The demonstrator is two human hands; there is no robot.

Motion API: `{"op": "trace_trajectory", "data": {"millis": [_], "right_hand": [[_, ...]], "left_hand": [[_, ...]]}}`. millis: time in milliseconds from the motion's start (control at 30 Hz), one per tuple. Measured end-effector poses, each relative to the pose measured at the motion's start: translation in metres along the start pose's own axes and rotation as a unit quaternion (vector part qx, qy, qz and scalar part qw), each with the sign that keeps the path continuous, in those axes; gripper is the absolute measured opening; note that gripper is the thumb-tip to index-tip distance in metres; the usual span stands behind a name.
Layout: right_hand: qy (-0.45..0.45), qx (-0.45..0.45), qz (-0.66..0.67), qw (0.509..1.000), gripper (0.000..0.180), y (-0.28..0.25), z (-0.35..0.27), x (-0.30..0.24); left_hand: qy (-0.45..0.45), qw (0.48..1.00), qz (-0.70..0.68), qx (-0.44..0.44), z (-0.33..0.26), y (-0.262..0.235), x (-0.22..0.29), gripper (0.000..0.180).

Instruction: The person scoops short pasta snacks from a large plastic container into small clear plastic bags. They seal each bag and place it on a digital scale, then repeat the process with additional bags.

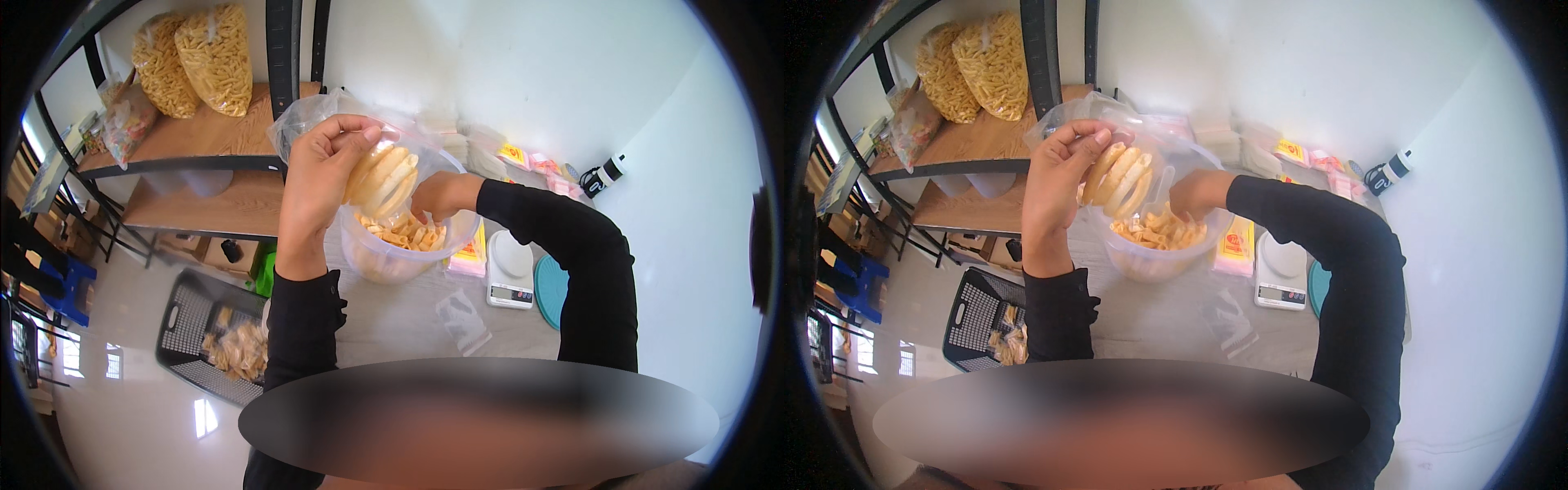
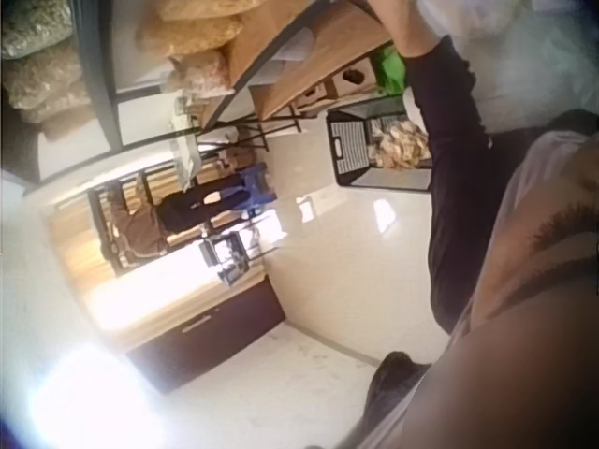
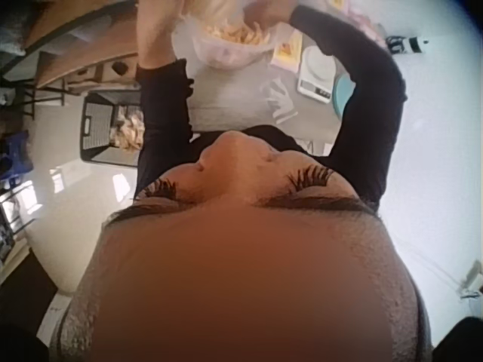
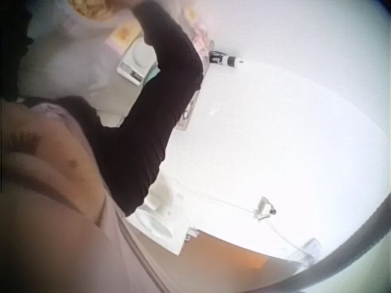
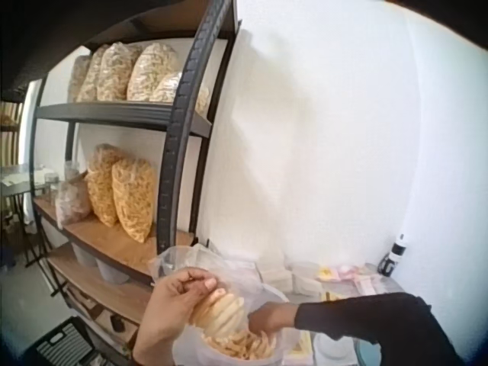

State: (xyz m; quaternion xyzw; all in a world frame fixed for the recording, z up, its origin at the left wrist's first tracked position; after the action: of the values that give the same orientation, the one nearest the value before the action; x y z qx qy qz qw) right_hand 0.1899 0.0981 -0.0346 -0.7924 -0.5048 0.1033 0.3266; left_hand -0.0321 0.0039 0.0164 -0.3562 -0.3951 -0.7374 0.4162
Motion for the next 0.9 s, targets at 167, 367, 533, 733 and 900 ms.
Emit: {"op": "trace_trajectory", "data": {"millis": [167, 367, 533, 733, 900], "right_hand": [[0.017, 0.061, 0.116, 0.991, 0.021, -0.015, -0.030, 0.000], [0.042, 0.262, 0.314, 0.912, 0.025, -0.041, -0.102, 0.004], [0.017, 0.424, 0.279, 0.861, 0.024, -0.051, -0.146, -0.004], [-0.009, 0.475, 0.174, 0.863, 0.024, -0.054, -0.163, -0.013], [-0.034, 0.466, 0.145, 0.872, 0.025, -0.054, -0.161, -0.013]], "left_hand": [[-0.018, 1.000, -0.010, -0.014, 0.003, -0.005, -0.004, 0.018], [0.020, 1.000, -0.002, 0.006, 0.004, -0.004, -0.010, 0.017], [0.003, 1.000, 0.021, 0.020, 0.007, -0.002, -0.014, 0.021], [-0.015, 0.998, 0.054, 0.017, 0.008, 0.000, -0.016, 0.021], [-0.001, 0.999, 0.048, 0.005, 0.008, 0.004, -0.018, 0.018]]}}
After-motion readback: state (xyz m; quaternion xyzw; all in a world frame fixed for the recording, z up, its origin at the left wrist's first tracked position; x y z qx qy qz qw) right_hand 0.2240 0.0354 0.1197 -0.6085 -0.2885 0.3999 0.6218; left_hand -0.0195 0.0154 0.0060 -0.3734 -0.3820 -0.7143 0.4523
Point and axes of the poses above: each hand's wrist, its own z-axis towards the middle knuckle, its own y-axis out of the palm, x = y × z, the point moved 1 cm from there along z, towards the middle knuckle, and after that the axes turned 11 degrees about -x, right-handed, at the moved point
